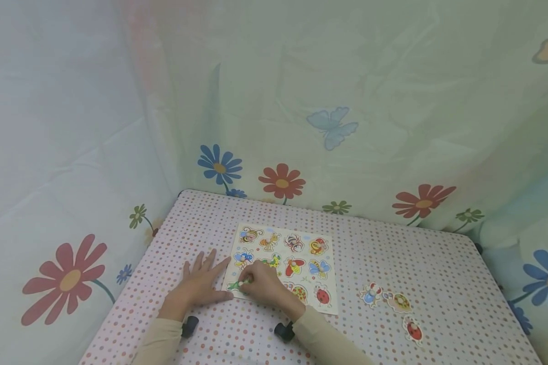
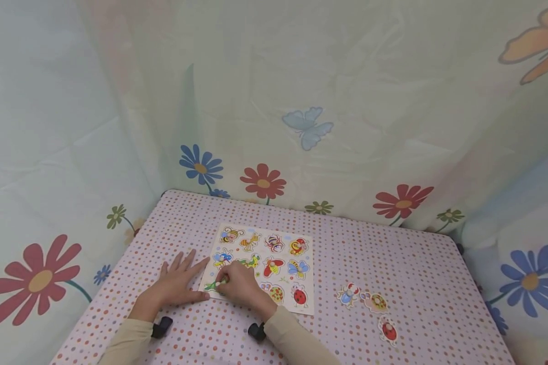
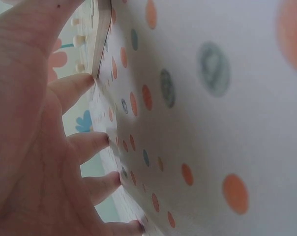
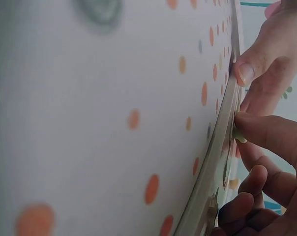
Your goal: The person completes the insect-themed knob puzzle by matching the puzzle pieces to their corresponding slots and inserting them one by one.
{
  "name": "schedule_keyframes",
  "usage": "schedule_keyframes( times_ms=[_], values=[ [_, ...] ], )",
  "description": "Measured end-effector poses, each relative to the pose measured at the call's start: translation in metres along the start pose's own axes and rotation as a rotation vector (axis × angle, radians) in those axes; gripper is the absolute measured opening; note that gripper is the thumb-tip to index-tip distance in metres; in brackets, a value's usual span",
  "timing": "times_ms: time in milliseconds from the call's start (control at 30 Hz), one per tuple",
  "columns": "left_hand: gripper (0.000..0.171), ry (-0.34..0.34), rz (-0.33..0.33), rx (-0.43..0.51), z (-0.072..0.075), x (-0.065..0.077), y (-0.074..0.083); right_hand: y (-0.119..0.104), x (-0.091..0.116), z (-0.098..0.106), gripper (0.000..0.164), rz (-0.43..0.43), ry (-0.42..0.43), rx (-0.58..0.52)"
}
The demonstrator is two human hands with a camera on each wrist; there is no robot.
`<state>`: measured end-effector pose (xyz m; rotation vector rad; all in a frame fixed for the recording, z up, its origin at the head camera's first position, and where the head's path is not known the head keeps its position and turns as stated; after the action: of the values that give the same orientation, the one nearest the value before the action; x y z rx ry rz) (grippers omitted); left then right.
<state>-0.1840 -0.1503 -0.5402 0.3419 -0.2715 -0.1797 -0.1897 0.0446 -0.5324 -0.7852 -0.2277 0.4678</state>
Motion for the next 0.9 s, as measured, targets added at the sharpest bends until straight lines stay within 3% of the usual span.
schedule_keyframes(
  times_ms=[467, 900],
  values=[
    [0.096, 0.015, -0.010, -0.004, -0.001, -0.001, 0.000, -0.001, 0.004, 0.003, 0.009, 0.059, 0.032, 0.020],
    [0.098, -0.001, 0.024, -0.009, -0.003, -0.001, -0.001, 0.005, 0.031, 0.038, 0.008, 0.130, 0.156, 0.017]
  ],
)
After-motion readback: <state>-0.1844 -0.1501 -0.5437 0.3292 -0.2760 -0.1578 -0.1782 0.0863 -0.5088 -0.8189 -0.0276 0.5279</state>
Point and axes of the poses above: each hand's wrist, its own x-axis away from the middle knuckle, its own z-axis out of the back of the hand, y = z × x, the point moved 3 cm from there along -x, towards the middle knuckle, and after that the axes turned 7 degrees about z, right-handed, at the moved point
